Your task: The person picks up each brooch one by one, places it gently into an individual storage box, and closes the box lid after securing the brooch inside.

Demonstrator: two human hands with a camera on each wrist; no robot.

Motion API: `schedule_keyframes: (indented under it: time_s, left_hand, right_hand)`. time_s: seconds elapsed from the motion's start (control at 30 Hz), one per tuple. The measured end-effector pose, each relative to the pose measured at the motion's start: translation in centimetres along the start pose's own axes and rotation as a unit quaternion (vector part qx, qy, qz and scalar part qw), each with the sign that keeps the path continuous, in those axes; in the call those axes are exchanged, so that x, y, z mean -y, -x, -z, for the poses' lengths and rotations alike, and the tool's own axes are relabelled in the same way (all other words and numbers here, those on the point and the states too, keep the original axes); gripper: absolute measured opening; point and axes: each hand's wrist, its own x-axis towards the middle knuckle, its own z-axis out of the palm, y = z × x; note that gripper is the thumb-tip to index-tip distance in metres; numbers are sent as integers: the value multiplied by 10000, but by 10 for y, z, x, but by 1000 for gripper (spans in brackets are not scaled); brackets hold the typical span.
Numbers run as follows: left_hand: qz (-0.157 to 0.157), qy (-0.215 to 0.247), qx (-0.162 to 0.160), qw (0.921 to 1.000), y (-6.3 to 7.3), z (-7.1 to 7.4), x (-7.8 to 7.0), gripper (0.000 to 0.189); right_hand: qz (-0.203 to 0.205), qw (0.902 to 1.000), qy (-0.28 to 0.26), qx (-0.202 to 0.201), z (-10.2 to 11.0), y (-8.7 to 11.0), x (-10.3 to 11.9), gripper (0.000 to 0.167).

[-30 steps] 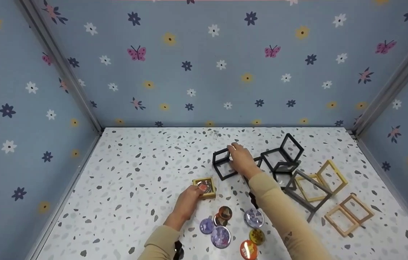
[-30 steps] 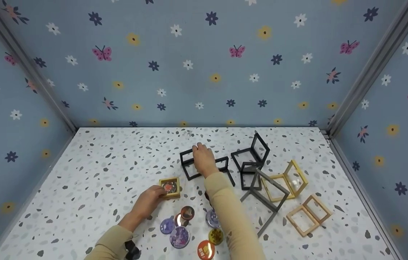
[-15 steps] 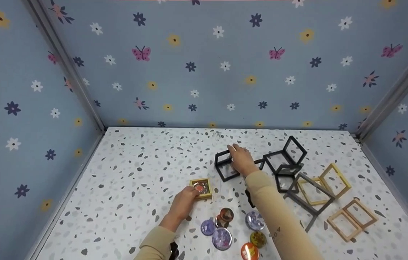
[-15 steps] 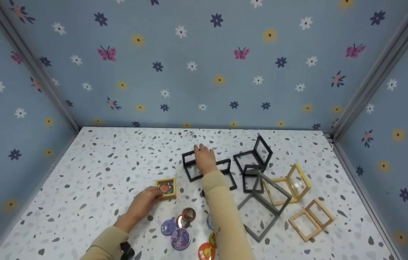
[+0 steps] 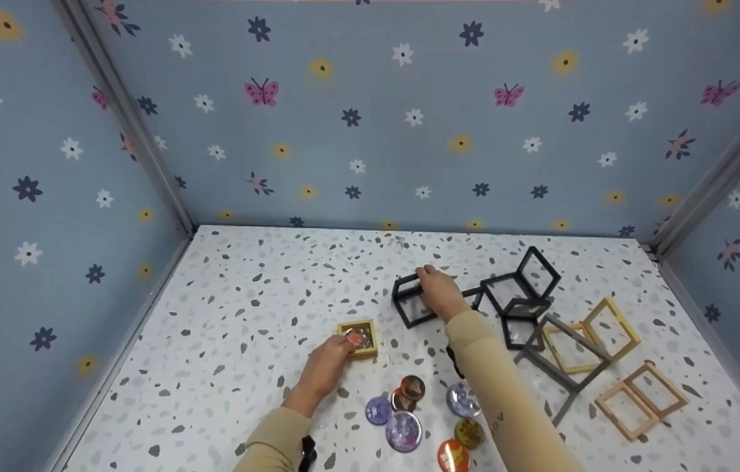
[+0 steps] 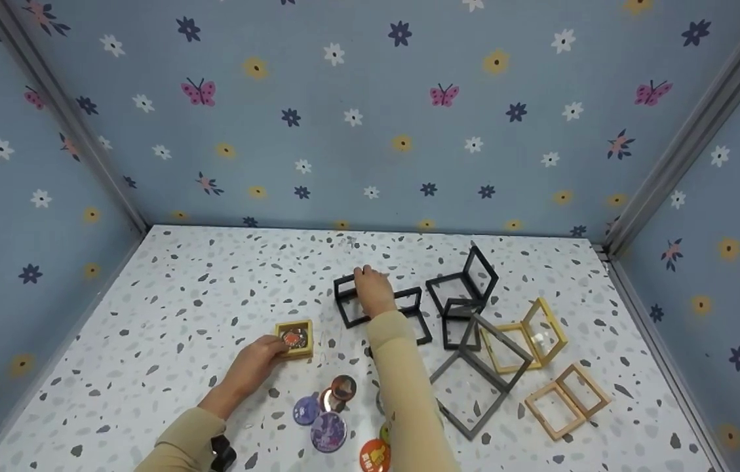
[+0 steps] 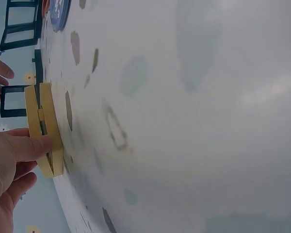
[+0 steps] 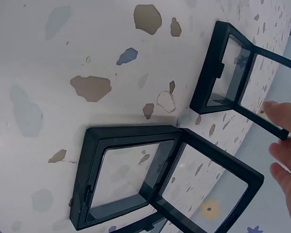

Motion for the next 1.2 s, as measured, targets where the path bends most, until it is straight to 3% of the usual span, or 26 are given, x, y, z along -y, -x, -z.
schedule_keyframes:
  time_s: [0.1, 0.2, 0.37, 0.5, 0.57, 0.6, 0.63, 0.67, 0.73, 0.87, 0.9, 0.97, 1.1, 1.13, 1.2]
  left_hand:
    - [-934, -951, -265, 9907, 2, 4, 5, 15]
    - [-995, -1066, -338, 9887, 4, 7, 9, 17]
    - [-527, -720, -96, 9960, 5, 12, 13, 18]
    - [243, -181, 2, 9995, 2, 15, 15, 19]
    - [840, 280, 79, 9960, 0, 18, 15, 22]
    - [1270, 619, 96, 9899, -1, 20, 15, 25]
    - [1469, 714, 142, 9865, -2, 21, 15, 26]
    - [1404, 627, 177, 9879, -2, 22, 16, 26]
    - [1750, 870, 206, 9805, -3, 25, 18, 30]
    - [1791, 749, 255, 9807, -5, 28, 26, 34]
    - [2103, 962, 231, 9726, -6, 29, 27, 38]
    - [2148, 892, 205, 9724, -7, 32, 30, 37]
    - [2516, 1245, 202, 9596, -7, 35, 35, 36]
    - [2540, 1277, 196, 9585, -7, 36, 37, 36]
    - [2281, 1099, 254, 9671, -6, 38, 41, 33]
  right_hand:
    - [93, 9994, 47, -334, -2, -1, 0, 26]
    - [156, 9979, 28, -622, -3, -1, 1, 17]
    - [209, 9976, -16, -655, -3, 0, 0, 12]
    - [367, 9976, 64, -588, -1, 1, 0, 11]
    - [476, 9972, 70, -577, -1, 2, 0, 11]
    - [535, 9968, 59, -591, -1, 2, 0, 10]
    - [576, 9965, 23, -610, -1, 2, 0, 9]
    - [615, 9961, -13, -631, -2, 2, 1, 7]
    - [674, 9957, -60, -633, -2, 3, 1, 4]
    - [761, 9952, -13, -607, -1, 7, 3, 4]
    - [784, 9951, 29, -601, 0, 8, 3, 5]
    - [828, 9946, 86, -620, 0, 10, 4, 7]
    - [904, 9940, 122, -596, -1, 14, 4, 9]
    - [933, 9939, 105, -585, -1, 15, 4, 9]
    - [991, 9934, 88, -564, -1, 17, 5, 11]
